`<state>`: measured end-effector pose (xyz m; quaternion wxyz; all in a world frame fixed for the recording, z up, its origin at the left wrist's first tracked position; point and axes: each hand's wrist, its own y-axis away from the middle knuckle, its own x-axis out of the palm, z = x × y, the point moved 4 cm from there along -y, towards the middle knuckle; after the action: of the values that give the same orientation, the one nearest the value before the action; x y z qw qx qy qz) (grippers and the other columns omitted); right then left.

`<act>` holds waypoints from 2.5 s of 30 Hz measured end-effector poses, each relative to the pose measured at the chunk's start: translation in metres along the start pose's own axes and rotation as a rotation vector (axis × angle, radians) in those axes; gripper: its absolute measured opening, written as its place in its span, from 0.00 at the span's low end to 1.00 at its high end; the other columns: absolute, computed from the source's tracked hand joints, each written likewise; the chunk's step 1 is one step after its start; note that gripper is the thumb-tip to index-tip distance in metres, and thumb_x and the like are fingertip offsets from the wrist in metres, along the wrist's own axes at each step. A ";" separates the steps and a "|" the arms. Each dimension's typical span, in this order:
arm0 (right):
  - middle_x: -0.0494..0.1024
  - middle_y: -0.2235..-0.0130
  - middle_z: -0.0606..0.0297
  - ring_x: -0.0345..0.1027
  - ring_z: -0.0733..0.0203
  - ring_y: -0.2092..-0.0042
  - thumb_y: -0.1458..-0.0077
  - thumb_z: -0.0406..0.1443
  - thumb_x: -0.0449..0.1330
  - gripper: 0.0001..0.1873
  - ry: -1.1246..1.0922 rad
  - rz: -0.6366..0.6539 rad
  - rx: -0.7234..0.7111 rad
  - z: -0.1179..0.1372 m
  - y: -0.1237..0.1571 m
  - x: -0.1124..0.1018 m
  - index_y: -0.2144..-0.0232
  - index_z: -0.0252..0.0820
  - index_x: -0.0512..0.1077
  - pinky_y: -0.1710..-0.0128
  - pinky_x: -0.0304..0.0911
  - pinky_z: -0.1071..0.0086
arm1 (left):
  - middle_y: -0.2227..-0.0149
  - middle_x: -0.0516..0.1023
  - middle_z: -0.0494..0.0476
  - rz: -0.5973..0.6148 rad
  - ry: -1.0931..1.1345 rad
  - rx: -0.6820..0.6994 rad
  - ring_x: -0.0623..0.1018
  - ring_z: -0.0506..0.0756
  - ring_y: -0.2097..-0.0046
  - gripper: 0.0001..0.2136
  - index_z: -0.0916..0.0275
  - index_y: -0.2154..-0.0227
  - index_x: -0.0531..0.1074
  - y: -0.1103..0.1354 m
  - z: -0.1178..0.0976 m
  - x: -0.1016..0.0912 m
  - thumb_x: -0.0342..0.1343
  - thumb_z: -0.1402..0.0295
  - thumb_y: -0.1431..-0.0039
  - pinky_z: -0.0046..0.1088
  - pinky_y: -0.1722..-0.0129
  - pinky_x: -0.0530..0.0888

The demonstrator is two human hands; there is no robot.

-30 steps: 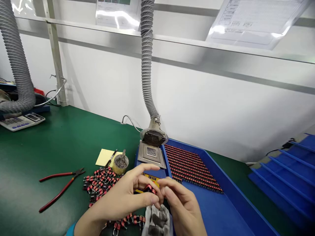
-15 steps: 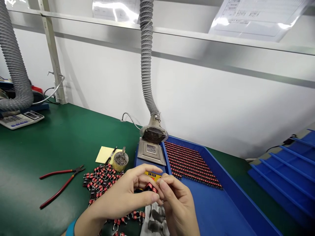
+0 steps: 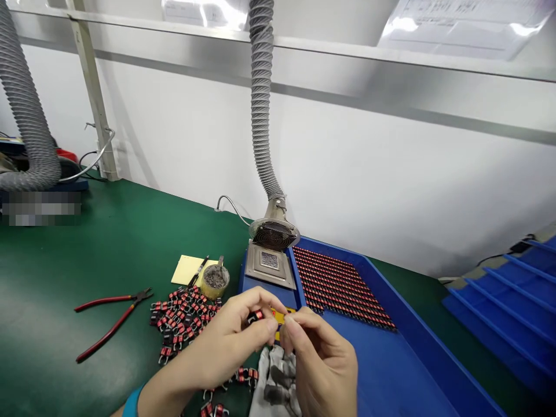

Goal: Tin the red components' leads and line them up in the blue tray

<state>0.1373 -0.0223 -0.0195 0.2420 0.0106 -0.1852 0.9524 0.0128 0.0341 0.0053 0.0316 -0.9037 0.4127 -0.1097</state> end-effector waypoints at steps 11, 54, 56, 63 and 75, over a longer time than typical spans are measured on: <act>0.71 0.78 0.69 0.63 0.66 0.74 0.47 0.38 0.67 0.06 0.086 -0.023 -0.123 0.004 -0.001 0.001 0.75 0.45 0.78 0.74 0.62 0.75 | 0.70 0.69 0.47 -0.063 -0.187 0.049 0.66 0.50 0.66 0.08 0.62 0.71 0.68 0.000 -0.006 -0.003 0.52 0.65 0.36 0.25 0.65 0.63; 0.80 0.71 0.69 0.73 0.63 0.71 0.44 0.29 0.63 0.12 0.339 0.056 -0.422 0.030 0.004 -0.007 0.59 0.50 0.78 0.70 0.66 0.72 | 0.73 0.72 0.48 -0.083 -0.652 0.277 0.70 0.48 0.70 0.09 0.60 0.69 0.69 0.009 -0.012 -0.002 0.48 0.68 0.32 0.21 0.68 0.65; 0.82 0.69 0.67 0.74 0.62 0.69 0.46 0.25 0.62 0.16 0.443 0.088 -0.552 0.036 0.008 -0.001 0.60 0.50 0.78 0.67 0.66 0.70 | 0.72 0.73 0.49 -0.068 -0.675 0.312 0.71 0.48 0.70 0.08 0.60 0.68 0.69 0.009 -0.013 -0.001 0.48 0.69 0.32 0.21 0.68 0.66; 0.65 0.82 0.70 0.60 0.65 0.79 0.37 0.43 0.54 0.21 -0.030 0.225 0.101 0.015 0.005 0.004 0.80 0.43 0.66 0.78 0.59 0.72 | 0.72 0.77 0.57 -0.025 -1.082 0.556 0.73 0.53 0.71 0.15 0.63 0.66 0.73 0.012 -0.015 0.011 0.41 0.72 0.32 0.28 0.68 0.67; 0.76 0.74 0.66 0.70 0.62 0.72 0.43 0.27 0.58 0.09 0.385 0.044 -0.506 0.033 0.010 0.001 0.70 0.44 0.74 0.70 0.65 0.69 | 0.69 0.78 0.57 -0.024 -0.944 0.489 0.75 0.53 0.68 0.11 0.64 0.64 0.72 0.011 -0.016 0.009 0.44 0.73 0.32 0.25 0.66 0.69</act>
<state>0.1297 -0.0418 0.0082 0.2468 -0.2342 -0.3671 0.8657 0.0065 0.0207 0.0206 0.4221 -0.8259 0.3054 0.2156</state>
